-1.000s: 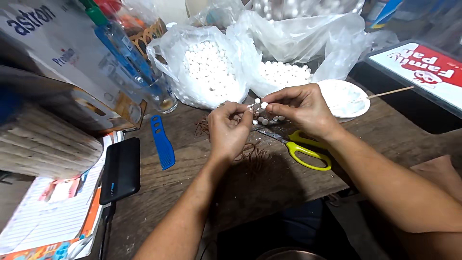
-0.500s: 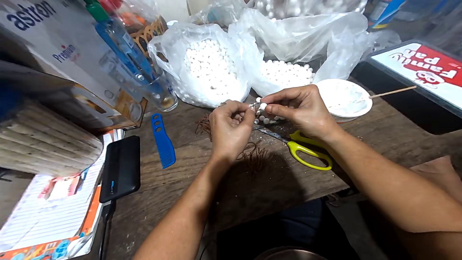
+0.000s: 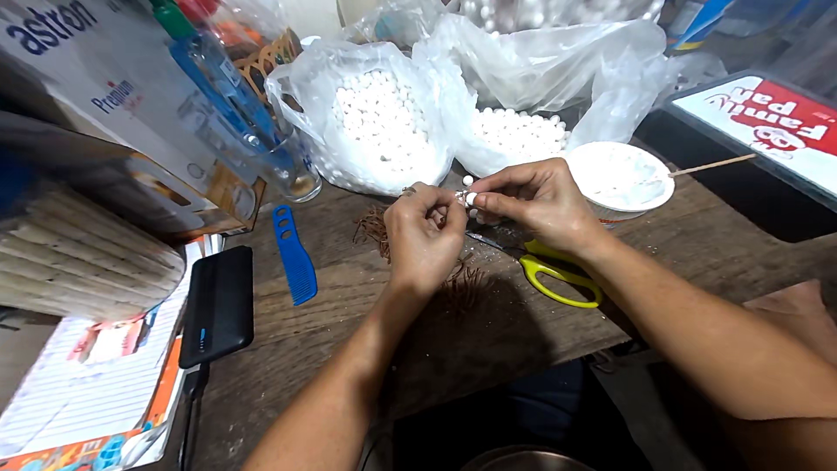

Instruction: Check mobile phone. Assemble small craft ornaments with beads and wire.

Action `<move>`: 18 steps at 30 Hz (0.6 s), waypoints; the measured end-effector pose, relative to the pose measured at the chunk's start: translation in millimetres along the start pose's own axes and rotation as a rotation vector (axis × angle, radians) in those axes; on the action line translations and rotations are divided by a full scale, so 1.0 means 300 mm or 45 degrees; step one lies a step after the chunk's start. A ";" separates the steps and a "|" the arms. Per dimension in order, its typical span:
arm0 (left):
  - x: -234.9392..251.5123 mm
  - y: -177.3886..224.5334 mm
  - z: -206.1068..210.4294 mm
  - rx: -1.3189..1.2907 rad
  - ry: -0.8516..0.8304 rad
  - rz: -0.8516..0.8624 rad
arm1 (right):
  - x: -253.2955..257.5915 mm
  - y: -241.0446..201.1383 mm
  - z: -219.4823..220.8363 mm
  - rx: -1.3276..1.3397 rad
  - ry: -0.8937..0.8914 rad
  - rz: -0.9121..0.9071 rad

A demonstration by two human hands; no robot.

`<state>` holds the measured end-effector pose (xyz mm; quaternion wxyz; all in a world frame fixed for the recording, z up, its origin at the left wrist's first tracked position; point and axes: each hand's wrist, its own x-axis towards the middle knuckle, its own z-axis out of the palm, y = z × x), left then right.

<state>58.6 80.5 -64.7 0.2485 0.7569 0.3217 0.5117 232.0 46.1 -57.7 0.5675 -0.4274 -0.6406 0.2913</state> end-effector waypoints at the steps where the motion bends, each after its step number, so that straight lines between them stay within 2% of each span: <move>1: 0.000 -0.002 0.001 -0.001 0.004 0.001 | 0.000 0.002 0.002 0.006 0.005 0.007; 5: 0.000 0.005 -0.002 -0.057 0.000 -0.061 | 0.000 -0.009 -0.005 -0.030 0.014 0.026; 7: 0.004 0.010 -0.011 -0.083 0.000 -0.119 | -0.030 -0.042 -0.026 -0.343 0.003 -0.028; 10: 0.013 -0.003 -0.012 -0.108 0.019 -0.153 | -0.131 -0.064 -0.067 -1.023 -0.083 -0.171; 13: 0.012 -0.008 -0.011 -0.124 -0.010 -0.171 | -0.244 -0.075 -0.102 -1.405 -0.244 -0.019; 15: 0.010 -0.006 -0.013 -0.139 -0.031 -0.177 | -0.285 -0.080 -0.109 -1.444 -0.284 0.095; 18: 0.010 -0.001 -0.015 -0.155 -0.039 -0.226 | -0.312 -0.051 -0.124 -1.308 -0.156 0.033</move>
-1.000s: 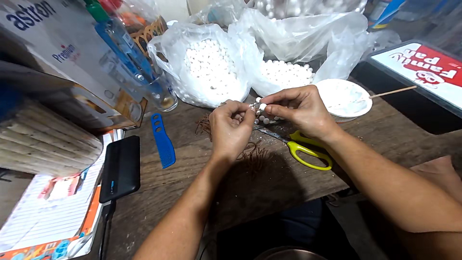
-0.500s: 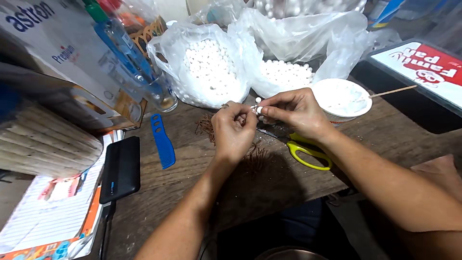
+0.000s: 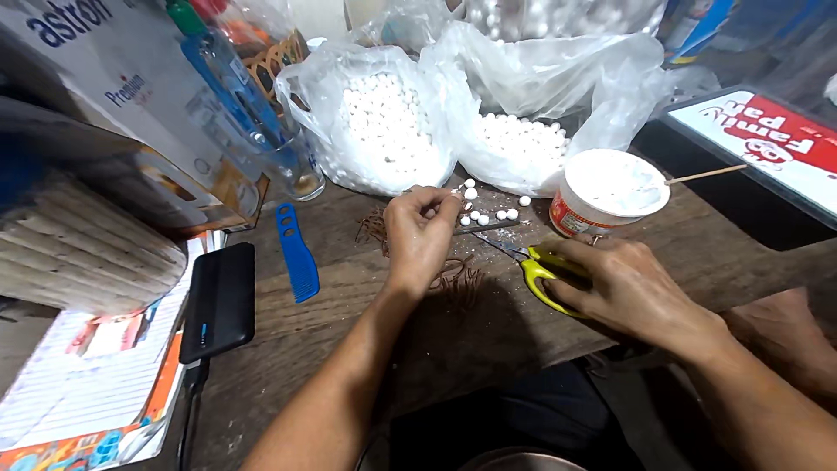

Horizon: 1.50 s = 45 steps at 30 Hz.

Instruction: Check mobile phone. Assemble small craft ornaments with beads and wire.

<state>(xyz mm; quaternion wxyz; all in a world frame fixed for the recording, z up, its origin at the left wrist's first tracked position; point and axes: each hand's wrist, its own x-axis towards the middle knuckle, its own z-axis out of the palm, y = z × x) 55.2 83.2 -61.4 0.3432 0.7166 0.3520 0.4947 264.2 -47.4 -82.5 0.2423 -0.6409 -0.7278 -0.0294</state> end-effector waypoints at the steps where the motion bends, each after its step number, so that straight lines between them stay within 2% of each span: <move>1: -0.001 0.002 -0.001 0.006 0.000 -0.013 | -0.007 0.006 0.011 0.056 0.098 0.015; 4: 0.001 -0.011 0.007 0.010 0.058 0.078 | -0.026 -0.001 0.039 0.364 0.349 0.094; 6: -0.002 -0.014 0.013 0.026 0.073 0.135 | -0.026 -0.018 0.061 0.690 0.415 0.097; 8: -0.007 -0.008 0.018 0.015 0.051 0.180 | -0.010 -0.034 0.086 0.848 0.434 0.064; 17: -0.003 0.012 0.007 -0.141 -0.209 0.162 | 0.021 -0.006 0.085 0.744 0.415 -0.031; 31: 0.008 -0.002 -0.006 -0.291 -0.417 0.083 | 0.017 0.032 0.071 0.504 0.491 -0.186; 39: 0.007 0.010 -0.013 -0.413 -0.489 -0.137 | 0.016 0.029 0.080 0.535 0.499 -0.188; 45: 0.005 0.014 -0.013 -0.459 -0.514 -0.200 | 0.009 0.023 0.095 0.671 0.462 -0.170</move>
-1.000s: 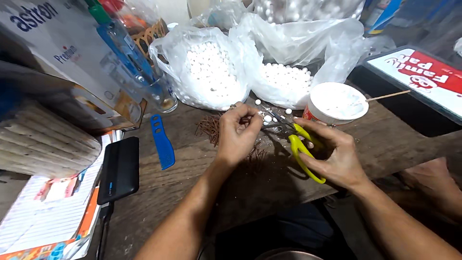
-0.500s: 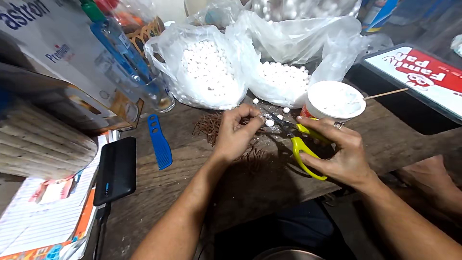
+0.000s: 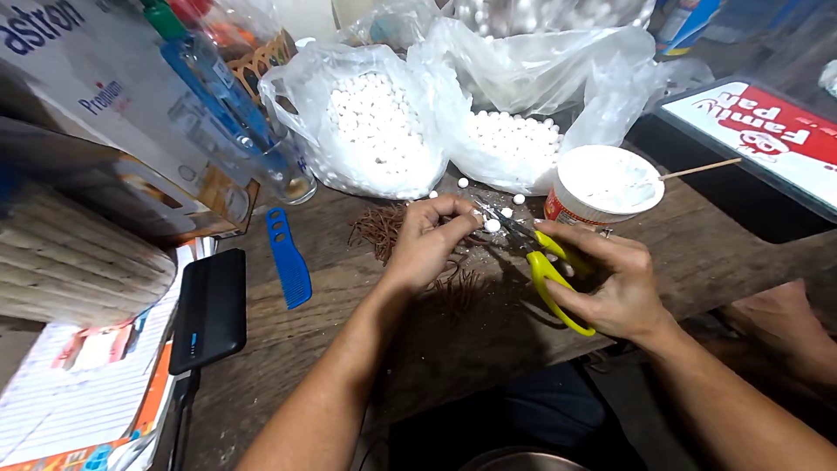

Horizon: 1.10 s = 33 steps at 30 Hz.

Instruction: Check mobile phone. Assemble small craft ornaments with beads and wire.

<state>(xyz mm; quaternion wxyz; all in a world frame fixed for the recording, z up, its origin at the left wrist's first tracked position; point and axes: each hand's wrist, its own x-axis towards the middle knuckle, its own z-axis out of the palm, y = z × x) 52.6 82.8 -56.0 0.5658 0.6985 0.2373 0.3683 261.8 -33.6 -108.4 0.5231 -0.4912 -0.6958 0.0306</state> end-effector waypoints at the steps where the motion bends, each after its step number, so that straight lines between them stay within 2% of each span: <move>1: 0.001 -0.001 -0.001 -0.004 -0.006 0.002 | -0.001 0.000 0.000 0.027 -0.014 0.019; 9: 0.003 -0.003 0.002 0.004 -0.023 0.013 | 0.006 -0.018 -0.012 0.421 -0.129 0.272; 22: 0.004 -0.003 0.003 -0.005 -0.047 0.012 | 0.012 -0.007 -0.023 0.764 -0.242 0.379; 29: 0.004 -0.005 0.005 0.003 -0.069 0.023 | 0.012 0.008 -0.037 1.090 -0.381 0.553; 33: 0.008 -0.013 0.006 -0.025 -0.079 0.040 | 0.016 0.014 -0.041 1.158 -0.420 0.586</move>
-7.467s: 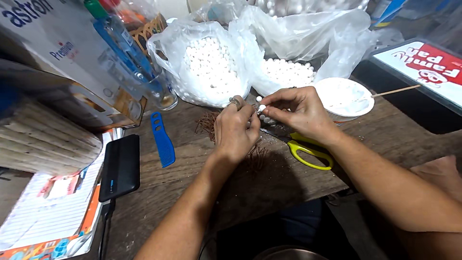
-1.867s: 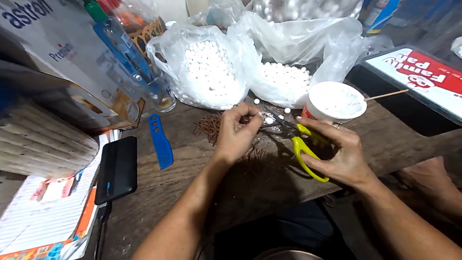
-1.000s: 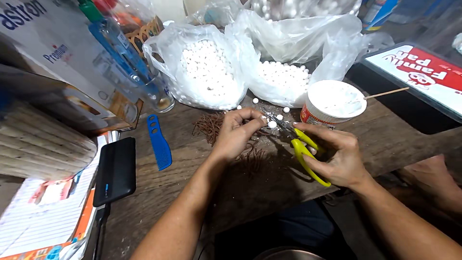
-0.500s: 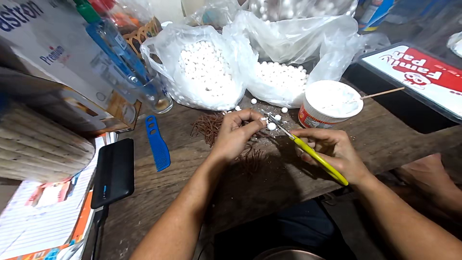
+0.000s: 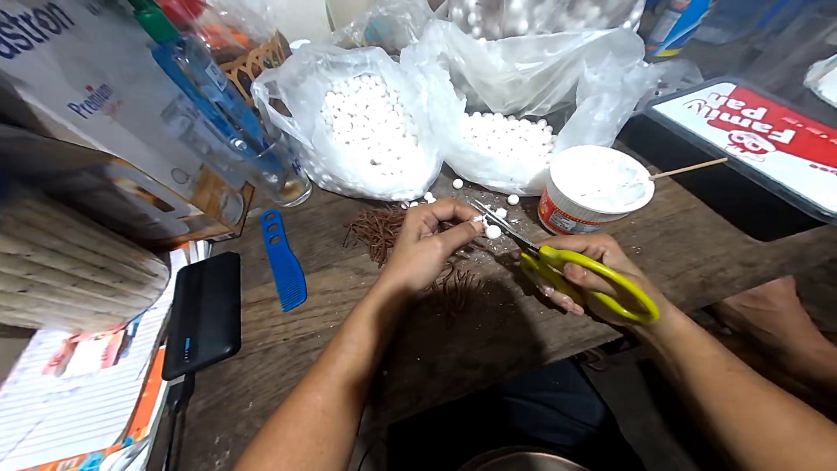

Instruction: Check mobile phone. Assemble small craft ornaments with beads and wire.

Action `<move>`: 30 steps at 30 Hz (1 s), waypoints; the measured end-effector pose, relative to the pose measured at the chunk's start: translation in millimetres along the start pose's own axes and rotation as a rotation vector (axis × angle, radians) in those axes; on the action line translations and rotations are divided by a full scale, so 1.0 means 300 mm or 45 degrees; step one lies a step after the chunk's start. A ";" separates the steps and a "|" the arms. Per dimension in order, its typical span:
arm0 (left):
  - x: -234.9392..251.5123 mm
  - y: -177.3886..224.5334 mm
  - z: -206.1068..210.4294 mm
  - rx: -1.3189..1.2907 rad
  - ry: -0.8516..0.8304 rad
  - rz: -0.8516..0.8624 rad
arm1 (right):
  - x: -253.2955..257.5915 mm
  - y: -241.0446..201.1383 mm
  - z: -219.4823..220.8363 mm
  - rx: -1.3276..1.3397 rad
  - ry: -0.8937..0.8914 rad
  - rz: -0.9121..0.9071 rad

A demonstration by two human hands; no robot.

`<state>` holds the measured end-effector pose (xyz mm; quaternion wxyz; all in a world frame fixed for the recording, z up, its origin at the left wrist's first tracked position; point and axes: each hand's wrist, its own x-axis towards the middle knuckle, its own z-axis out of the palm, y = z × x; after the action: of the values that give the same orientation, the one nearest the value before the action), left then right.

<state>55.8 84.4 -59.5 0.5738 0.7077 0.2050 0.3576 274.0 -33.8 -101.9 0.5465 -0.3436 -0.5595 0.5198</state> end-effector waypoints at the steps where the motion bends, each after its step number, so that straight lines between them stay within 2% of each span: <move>1: 0.000 -0.001 0.001 0.004 -0.001 0.006 | -0.001 -0.002 0.001 0.015 0.004 0.004; 5: -0.001 -0.001 0.007 0.036 0.015 0.003 | -0.003 -0.015 0.021 0.007 0.127 0.004; 7: -0.002 0.003 0.000 0.066 0.019 -0.012 | -0.006 -0.012 0.022 -0.142 0.226 -0.042; 9: -0.003 0.012 -0.013 0.109 0.039 -0.024 | -0.009 -0.012 0.024 -0.453 0.344 -0.097; 11: -0.006 0.021 -0.021 0.180 0.070 -0.026 | -0.014 -0.021 0.032 -0.905 0.389 -0.106; 13: -0.009 0.018 -0.028 0.291 0.124 0.000 | -0.012 -0.033 0.056 -1.354 0.360 -0.097; 15: -0.005 0.011 -0.033 0.355 0.238 0.035 | -0.006 -0.040 0.086 -1.563 0.261 -0.091; 19: 0.020 0.035 -0.043 0.340 0.525 0.049 | 0.018 -0.044 0.101 -1.700 0.125 -0.143; 22: 0.025 0.032 -0.045 0.319 0.641 0.102 | 0.077 -0.080 0.088 -1.722 0.105 -0.227; 30: -0.004 0.019 -0.046 0.470 0.636 0.216 | 0.332 -0.119 0.082 -1.647 0.083 -0.040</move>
<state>44.0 91.1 -53.1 0.3359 0.7048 0.3412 0.5236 240.2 47.9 -39.0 0.2533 -0.6108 -0.7479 0.0589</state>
